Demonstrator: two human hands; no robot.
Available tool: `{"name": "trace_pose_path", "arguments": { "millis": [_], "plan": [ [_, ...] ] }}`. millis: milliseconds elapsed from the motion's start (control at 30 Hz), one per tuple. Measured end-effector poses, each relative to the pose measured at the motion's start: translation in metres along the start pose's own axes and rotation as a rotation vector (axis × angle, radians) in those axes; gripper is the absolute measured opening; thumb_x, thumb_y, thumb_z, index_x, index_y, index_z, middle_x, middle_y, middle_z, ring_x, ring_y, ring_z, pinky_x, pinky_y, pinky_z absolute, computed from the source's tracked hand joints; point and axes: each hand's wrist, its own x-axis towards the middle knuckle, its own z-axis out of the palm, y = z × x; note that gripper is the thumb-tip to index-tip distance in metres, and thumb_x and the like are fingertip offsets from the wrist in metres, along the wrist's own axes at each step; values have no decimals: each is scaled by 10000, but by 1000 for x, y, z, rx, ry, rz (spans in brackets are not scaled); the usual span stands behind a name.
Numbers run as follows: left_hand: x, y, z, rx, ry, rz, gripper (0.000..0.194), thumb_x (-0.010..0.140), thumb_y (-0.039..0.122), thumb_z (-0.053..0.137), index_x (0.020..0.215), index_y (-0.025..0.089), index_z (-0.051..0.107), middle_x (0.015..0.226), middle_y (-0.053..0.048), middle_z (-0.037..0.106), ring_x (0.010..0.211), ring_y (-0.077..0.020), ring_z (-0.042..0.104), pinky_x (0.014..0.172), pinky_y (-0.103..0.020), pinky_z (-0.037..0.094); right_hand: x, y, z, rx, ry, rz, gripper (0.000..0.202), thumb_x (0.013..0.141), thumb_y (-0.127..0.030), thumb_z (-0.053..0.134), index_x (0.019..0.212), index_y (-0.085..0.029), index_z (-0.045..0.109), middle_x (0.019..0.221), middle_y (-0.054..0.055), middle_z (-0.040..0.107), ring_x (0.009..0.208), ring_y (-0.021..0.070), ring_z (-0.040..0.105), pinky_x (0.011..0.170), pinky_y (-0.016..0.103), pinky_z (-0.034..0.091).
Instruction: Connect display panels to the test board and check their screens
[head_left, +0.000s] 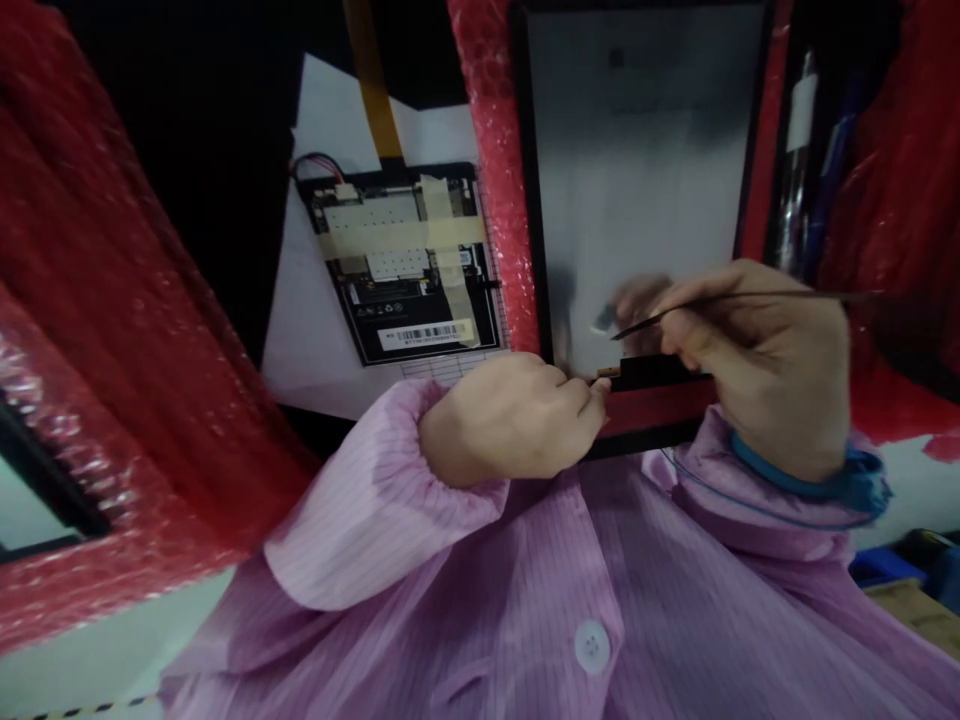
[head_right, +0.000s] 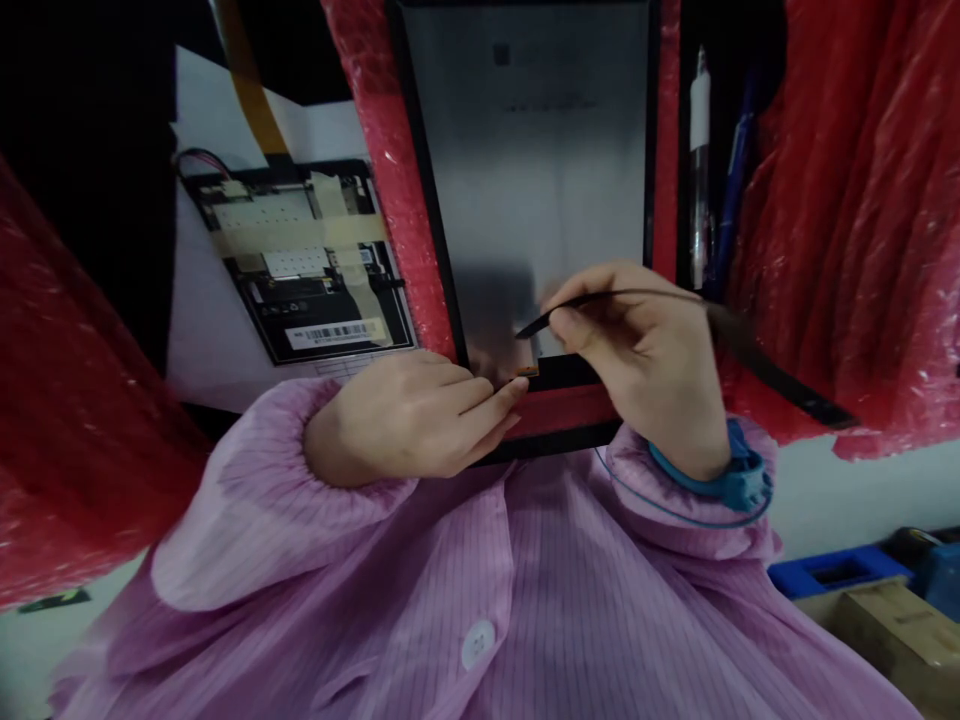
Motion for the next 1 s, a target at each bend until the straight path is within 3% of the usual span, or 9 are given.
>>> {"name": "trace_pose_path", "arguments": {
  "millis": [167, 333, 467, 867, 1000],
  "plan": [
    [1, -1, -1, -18, -26, -9, 291, 1016, 174, 500, 858, 114, 737, 550, -13, 641, 473, -129, 599, 408, -256, 385, 6, 2, 8, 36, -92, 48, 63, 903, -179, 709, 902, -241, 720, 765, -44, 706, 642, 116, 662, 607, 259, 578],
    [1, -2, -3, -21, -2, -22, 295, 1016, 187, 524, 830, 118, 742, 551, -6, 630, 467, -130, 576, 419, -275, 381, 6, 5, 5, 14, -221, 60, 85, 906, -190, 699, 860, -257, 724, 888, -19, 749, 891, 194, 741, 832, 355, 614],
    [2, -1, -5, -16, -34, -31, 291, 1017, 194, 525, 835, 127, 742, 549, 2, 615, 470, -122, 557, 436, -279, 374, 8, 9, 2, 18, -275, 63, 61, 908, -225, 703, 872, -271, 723, 889, -16, 748, 926, 218, 740, 885, 410, 615],
    [1, -1, -6, -22, -24, -48, 249, 1001, 174, 560, 812, 131, 715, 550, 13, 606, 482, -126, 570, 447, -292, 356, 8, 14, 2, 15, -289, 4, 57, 924, -217, 700, 888, -235, 741, 946, 4, 765, 970, 213, 738, 937, 439, 598],
    [1, -1, -7, -35, -90, -56, 250, 1012, 164, 528, 851, 127, 716, 565, 4, 611, 506, -124, 578, 473, -274, 376, 9, 15, 1, 17, -298, -3, 44, 923, -217, 708, 895, -238, 734, 962, -1, 764, 985, 208, 735, 959, 440, 595]
  ]
}}
